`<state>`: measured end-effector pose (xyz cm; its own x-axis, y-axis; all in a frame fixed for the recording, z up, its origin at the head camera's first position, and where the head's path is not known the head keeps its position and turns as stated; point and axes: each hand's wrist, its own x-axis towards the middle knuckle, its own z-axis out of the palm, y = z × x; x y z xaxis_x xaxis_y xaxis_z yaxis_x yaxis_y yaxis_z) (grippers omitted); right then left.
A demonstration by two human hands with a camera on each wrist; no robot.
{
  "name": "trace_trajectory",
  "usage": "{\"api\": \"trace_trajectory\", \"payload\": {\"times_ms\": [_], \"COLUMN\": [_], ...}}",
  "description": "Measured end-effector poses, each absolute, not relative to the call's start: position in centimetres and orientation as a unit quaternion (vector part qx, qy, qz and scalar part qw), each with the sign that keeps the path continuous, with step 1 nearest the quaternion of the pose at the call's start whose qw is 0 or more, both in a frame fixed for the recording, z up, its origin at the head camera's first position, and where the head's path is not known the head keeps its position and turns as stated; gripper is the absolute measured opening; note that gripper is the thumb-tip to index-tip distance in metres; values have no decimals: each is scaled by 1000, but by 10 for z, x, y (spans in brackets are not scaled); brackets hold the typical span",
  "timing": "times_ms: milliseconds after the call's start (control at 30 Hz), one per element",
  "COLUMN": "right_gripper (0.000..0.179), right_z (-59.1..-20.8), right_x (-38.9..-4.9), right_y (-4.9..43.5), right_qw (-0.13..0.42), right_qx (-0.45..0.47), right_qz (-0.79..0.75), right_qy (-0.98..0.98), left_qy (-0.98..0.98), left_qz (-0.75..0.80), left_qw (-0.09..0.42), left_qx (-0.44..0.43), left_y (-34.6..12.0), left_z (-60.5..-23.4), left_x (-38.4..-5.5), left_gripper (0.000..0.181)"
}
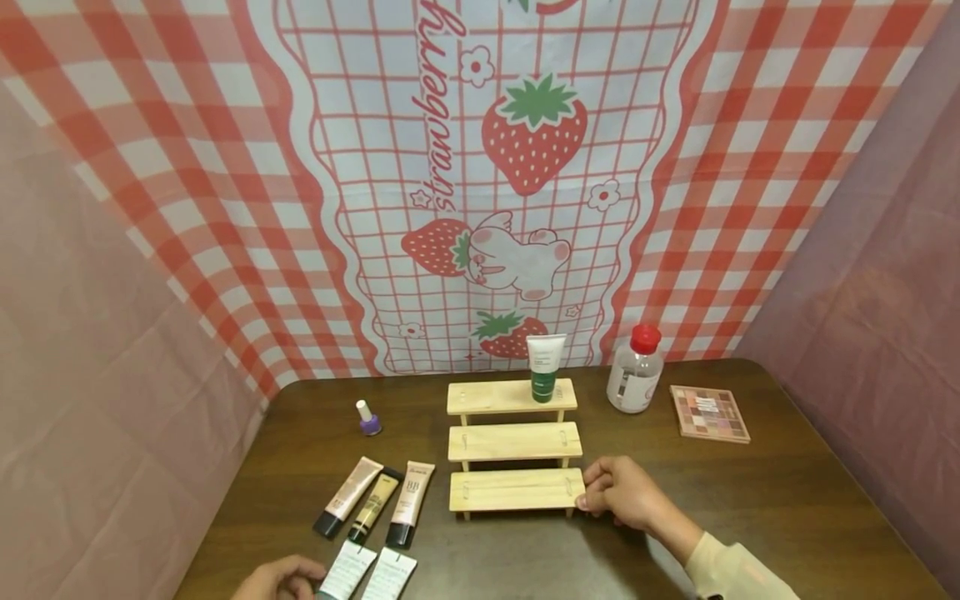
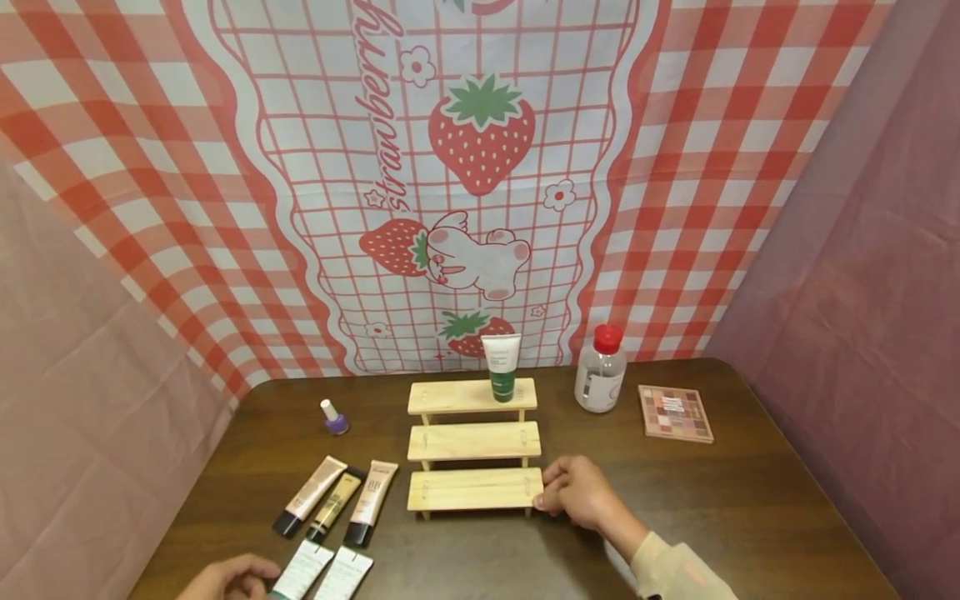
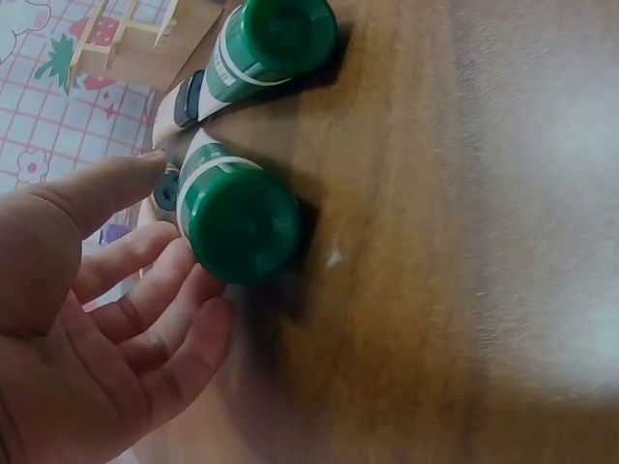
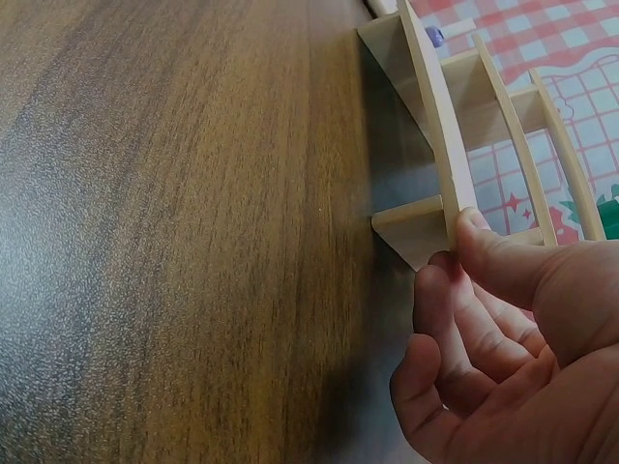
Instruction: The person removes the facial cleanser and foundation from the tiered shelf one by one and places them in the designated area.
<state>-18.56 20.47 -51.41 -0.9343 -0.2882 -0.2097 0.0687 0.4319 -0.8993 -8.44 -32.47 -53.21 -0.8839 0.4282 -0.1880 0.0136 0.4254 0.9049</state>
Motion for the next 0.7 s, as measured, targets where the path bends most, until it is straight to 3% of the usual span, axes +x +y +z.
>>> {"api": "trace_trajectory", "payload": {"times_ms": [167,467,700], "right_gripper": [30,30,30], "right_z": [-515,-511,-512], "right_x": [-185,-184,-183], "right_y": [205,203,203], "right_qw": [166,166,164], "right_qx": [-65,-60,-63], "right_qz": [-530,-524,-524], "right_qy": [829,834,833], "left_qy": [876,902,886], "left_qz": [452,419,439], "left_qw": [163,-8,1], "left_qx": [48,107,148], "left_y": [-303,-230,-168], "left_z": [-511,-468,-438], "left_x": [-92,-144,-198], "left_gripper": [32,16,17]}}
